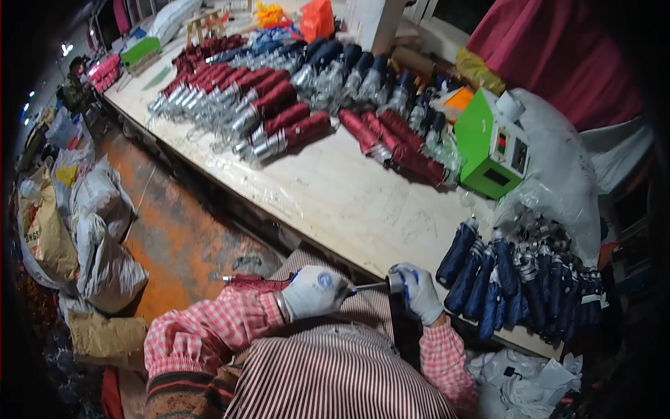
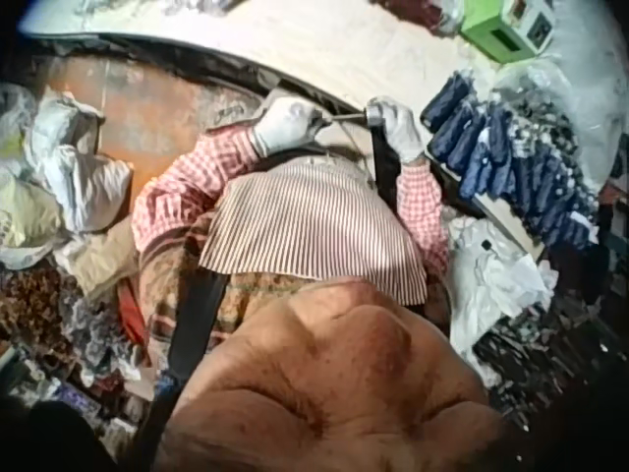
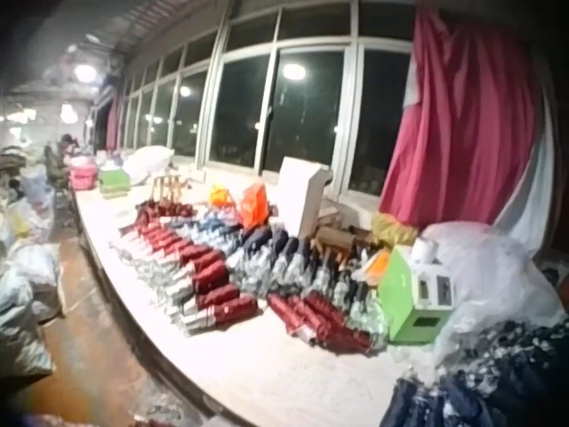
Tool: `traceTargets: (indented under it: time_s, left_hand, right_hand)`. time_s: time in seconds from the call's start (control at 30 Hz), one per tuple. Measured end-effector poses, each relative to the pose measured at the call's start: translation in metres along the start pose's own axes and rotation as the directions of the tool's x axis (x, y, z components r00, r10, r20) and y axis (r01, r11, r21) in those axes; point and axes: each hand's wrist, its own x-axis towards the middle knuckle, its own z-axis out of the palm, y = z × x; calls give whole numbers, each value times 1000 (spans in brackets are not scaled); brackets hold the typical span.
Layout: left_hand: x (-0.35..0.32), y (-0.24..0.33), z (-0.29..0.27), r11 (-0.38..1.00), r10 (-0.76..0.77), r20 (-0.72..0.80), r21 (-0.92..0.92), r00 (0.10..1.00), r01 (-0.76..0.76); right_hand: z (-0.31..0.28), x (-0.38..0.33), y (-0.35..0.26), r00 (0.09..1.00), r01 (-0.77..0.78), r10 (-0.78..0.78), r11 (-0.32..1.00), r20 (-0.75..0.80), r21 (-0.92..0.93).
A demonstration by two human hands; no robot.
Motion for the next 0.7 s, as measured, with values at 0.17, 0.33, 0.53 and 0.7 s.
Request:
traceTargets:
  time_s: [0.17,0.33,0.53,0.7]
  left_hand:
    - [-9,-2,-26,993,-75,28,-90,997,77]
    - [-8,10,-39,719,128,440,-658,889,223]
    - [-12,54,-36,950,102,212,268,972,-158]
    - [0,-11,-9,775,407,248,-603,879,-189]
  right_hand:
    - [-19,-19,-48,971,180,-233,869,-61,-460]
    - [-18,6,-10,755,439,-649,400,89,-805]
    - [-26,11,-29,852,357,114,586,510,-727]
    - [-13,7,-21,710,506,-691,366,136,-781]
